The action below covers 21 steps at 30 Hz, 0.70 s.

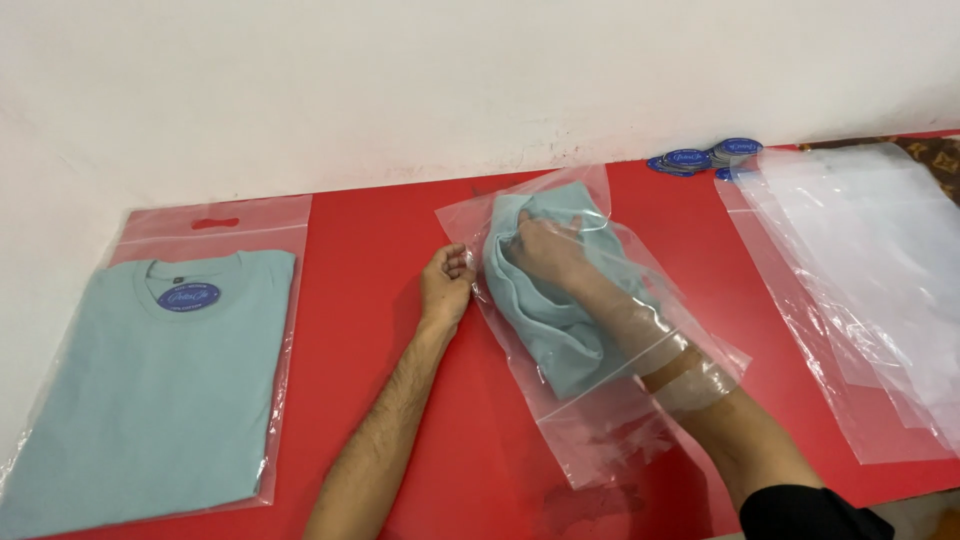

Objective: Folding a light blue t-shirt and placing it into a clear plastic packaging bag on a red surface.

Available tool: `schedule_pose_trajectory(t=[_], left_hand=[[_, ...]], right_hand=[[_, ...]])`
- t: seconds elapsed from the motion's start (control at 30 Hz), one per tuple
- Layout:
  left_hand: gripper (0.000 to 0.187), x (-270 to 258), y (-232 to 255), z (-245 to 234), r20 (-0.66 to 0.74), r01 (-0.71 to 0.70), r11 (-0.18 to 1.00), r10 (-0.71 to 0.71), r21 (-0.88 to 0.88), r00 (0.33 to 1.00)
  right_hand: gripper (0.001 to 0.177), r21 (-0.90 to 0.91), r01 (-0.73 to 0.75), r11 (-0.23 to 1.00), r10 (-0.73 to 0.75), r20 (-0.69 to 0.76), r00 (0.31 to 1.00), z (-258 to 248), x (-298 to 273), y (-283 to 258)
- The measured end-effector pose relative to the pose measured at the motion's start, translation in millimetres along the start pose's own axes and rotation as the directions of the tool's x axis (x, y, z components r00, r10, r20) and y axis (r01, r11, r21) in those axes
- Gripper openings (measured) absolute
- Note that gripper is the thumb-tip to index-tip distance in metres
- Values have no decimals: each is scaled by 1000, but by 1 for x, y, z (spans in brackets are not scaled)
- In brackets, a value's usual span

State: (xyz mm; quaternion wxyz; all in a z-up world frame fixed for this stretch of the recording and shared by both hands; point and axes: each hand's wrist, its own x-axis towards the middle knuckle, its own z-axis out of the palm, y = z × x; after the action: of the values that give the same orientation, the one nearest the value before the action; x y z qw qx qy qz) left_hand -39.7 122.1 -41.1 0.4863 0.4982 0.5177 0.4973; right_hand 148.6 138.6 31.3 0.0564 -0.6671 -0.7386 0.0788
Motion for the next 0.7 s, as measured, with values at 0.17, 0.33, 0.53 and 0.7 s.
schedule_pose_trajectory(t=[0.17,0.33,0.53,0.7], left_hand=[[47,11,-18,-6,-44,14,996,-10,85,999],[32,7,-2,-14,-103,27,980,-7,195,995],[33,-9,21,-17,-71,-65,972,83,227,994],[35,-25,32,-13,15,-153,941,156,302,988]], right_hand=[[72,3,-67,998,66,50,997,18,11,-34],[66,-36,7,999,-1,171,985,24,19,-55],[65,260,240,935,-263,54,963,26,21,-43],[71,150,116,982,-124,48,991,24,23,-37]])
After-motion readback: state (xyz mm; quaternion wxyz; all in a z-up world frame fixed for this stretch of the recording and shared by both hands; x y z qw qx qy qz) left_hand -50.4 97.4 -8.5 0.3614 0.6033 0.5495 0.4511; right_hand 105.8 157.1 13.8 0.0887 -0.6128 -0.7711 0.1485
